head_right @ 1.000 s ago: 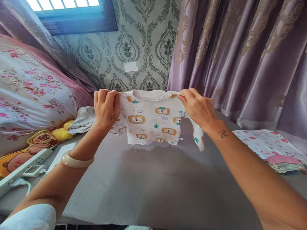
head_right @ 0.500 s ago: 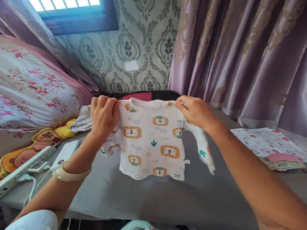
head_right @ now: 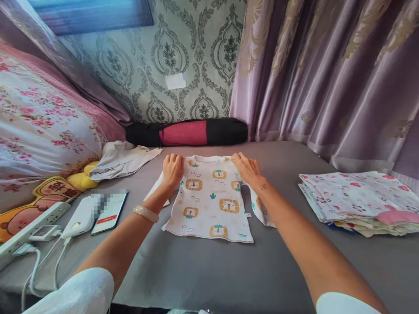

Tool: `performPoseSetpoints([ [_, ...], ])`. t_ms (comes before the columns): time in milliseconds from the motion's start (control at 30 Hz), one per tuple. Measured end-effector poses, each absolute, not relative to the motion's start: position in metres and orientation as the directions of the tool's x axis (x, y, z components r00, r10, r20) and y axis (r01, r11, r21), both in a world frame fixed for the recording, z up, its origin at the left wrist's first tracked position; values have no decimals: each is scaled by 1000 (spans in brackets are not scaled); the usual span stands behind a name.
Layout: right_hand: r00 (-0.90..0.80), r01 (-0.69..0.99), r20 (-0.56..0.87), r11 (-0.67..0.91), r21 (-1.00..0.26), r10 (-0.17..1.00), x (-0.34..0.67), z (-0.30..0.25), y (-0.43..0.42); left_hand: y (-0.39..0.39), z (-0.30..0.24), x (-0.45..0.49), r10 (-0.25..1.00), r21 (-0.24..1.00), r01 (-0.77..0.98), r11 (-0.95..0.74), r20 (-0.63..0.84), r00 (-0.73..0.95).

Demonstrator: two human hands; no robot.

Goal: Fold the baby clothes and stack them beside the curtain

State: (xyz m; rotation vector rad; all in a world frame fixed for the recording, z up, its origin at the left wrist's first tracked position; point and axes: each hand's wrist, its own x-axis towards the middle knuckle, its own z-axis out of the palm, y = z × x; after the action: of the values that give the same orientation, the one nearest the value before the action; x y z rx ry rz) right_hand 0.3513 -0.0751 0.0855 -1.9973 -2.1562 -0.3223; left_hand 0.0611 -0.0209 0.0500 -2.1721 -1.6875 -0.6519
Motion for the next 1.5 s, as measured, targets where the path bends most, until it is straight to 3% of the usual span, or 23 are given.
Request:
performPoseSetpoints([
  [733, -47, 998, 32, 46, 32, 998, 356, 23, 8, 59, 5, 76, 918, -36, 951, -308, 252, 307],
  [867, -112, 993, 79, 109, 44, 991, 350, 19, 15, 66, -1, 79, 947, -3, 958, -288, 151, 285],
  [1000, -170, 985, 99, 173, -26, 980, 337, 12, 23, 69, 0, 90, 947, 42, 950, -311, 97, 306],
  [1167, -88, 985, 123, 105, -134, 988, 328, -4, 33, 74, -4, 103, 937, 103, 932, -348, 75, 342],
  [1300, 56, 980, 123, -31, -197, 991, 331, -12, 39, 76, -11, 108, 968, 149, 958, -247, 79, 238],
  [1500, 129, 982, 171, -102, -160, 977, 323, -15, 33, 77, -17, 111, 991, 239, 963, -125, 72, 111],
])
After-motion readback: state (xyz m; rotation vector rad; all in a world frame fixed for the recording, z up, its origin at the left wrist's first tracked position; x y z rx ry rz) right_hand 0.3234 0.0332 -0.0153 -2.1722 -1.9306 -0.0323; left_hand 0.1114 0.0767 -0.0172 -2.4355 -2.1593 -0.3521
